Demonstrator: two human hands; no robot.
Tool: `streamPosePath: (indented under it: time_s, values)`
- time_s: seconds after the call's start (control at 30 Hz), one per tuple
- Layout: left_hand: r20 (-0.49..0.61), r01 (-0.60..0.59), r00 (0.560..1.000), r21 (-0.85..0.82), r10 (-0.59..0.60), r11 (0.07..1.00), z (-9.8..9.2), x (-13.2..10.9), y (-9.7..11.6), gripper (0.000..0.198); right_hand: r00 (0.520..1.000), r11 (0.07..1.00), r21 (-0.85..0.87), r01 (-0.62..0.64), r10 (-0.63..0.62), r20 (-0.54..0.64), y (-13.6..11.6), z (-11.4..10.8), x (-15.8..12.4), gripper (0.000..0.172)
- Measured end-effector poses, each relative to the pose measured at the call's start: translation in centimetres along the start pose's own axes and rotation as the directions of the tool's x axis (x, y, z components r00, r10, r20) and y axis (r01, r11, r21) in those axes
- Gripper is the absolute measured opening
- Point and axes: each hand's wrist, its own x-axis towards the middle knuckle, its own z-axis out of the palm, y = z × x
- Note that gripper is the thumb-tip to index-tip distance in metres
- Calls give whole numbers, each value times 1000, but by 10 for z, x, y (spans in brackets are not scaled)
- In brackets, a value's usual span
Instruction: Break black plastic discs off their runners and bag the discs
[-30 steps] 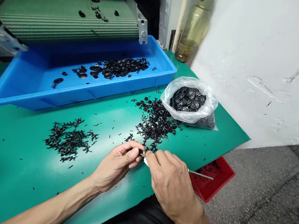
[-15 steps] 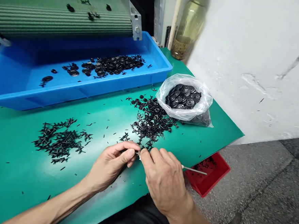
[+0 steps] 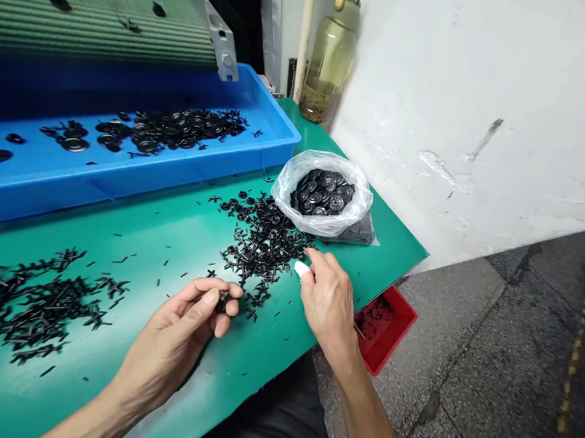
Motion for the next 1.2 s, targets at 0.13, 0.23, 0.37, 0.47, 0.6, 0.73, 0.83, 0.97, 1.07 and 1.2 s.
streamPosePath:
  time_s: [0.13,0.23,0.37,0.47,0.6,0.73,0.83,0.97,1.07,1.2]
  values:
    - [33,47,998,-84,-44,995,2,2,5,14,992,985,158,-70,52,116,0,-2,5,32]
    - [66,31,997,-38,-28,999,2,3,3,18,938,877,433,-210,56,342,-14,-6,-7,23]
    - [115,3,993,97,-15,995,1,2,-3,27,881,748,591,-301,-19,473,-33,-9,-25,16]
    - [117,-57,992,153,39,987,-1,1,-4,22,917,745,613,-263,-5,399,-46,-8,-31,17]
    - [101,-25,995,157,9,987,0,0,-3,29,959,843,523,-124,-33,281,-56,-7,-34,13]
    - [101,13,995,61,-19,998,1,1,-3,31,949,887,446,118,-233,211,-53,-11,-39,27]
    - [118,31,993,-8,-30,999,0,2,-3,29,918,913,291,288,-349,189,-48,-16,-41,40]
    - [118,46,992,3,-46,999,-1,3,-3,30,878,894,-11,448,-437,197,-46,-19,-39,33]
    - [116,43,992,59,-49,997,-1,2,-3,32,842,851,-99,515,-482,241,-47,-21,-35,31]
    - [109,14,994,153,-31,988,1,0,-1,36,814,815,-143,562,-514,271,-47,-21,-32,30]
